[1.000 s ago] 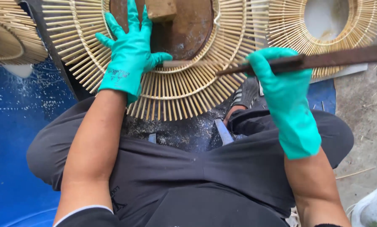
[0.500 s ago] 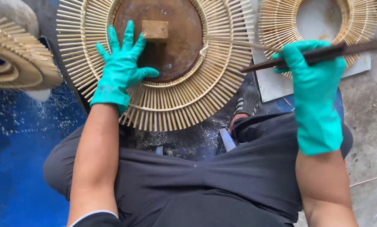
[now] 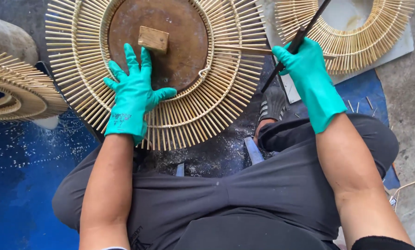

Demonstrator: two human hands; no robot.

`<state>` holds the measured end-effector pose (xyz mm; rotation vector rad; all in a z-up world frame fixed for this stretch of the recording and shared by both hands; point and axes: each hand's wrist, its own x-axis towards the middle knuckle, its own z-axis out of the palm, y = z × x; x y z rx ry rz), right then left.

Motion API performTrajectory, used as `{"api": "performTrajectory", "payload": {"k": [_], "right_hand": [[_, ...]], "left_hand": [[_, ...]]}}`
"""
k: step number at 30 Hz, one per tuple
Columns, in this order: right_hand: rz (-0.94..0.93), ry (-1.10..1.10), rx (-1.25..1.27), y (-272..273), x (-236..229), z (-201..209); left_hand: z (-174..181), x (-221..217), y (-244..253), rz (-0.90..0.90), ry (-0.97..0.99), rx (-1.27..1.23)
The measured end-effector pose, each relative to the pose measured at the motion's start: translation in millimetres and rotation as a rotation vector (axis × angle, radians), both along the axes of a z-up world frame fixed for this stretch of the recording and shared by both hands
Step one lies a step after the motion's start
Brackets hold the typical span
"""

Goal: Finishing and cleaning wooden circular slats using a file.

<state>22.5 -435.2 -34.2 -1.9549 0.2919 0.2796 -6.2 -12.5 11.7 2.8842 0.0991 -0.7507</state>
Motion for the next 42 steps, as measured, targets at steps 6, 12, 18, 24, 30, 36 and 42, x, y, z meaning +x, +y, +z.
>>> {"api": "performTrajectory", "payload": {"k": [6,12,18,24,30,36,42], "right_hand": [[0.036,0.055,-0.024,3,2,5],[0.004,0.127,0.033,-14,5,4],[-0.234,0.121,0.18,-66,6,-46],[-0.336,0.307,0.251,-59,-5,-108],[-0.32,0.557,0.255,-27,-12,-144],[-0.359,0.611,0.251,-93,-45,-271],[-0.299,0.68,0.193,-89,-49,-267]], "left_hand": [[-6,-5,6,-0.028,-0.049,-0.025],[-1,-3,9,0.016,-0.05,-0.085],[-39,-20,70,0.397,-0.569,-0.629],[-57,-15,93,1.114,-0.456,-1.253],[-48,-14,104,1.161,-0.466,-1.773],[-35,-9,103,1.22,-0.462,-1.672],[-37,-10,102,1.189,-0.461,-1.669]]}}
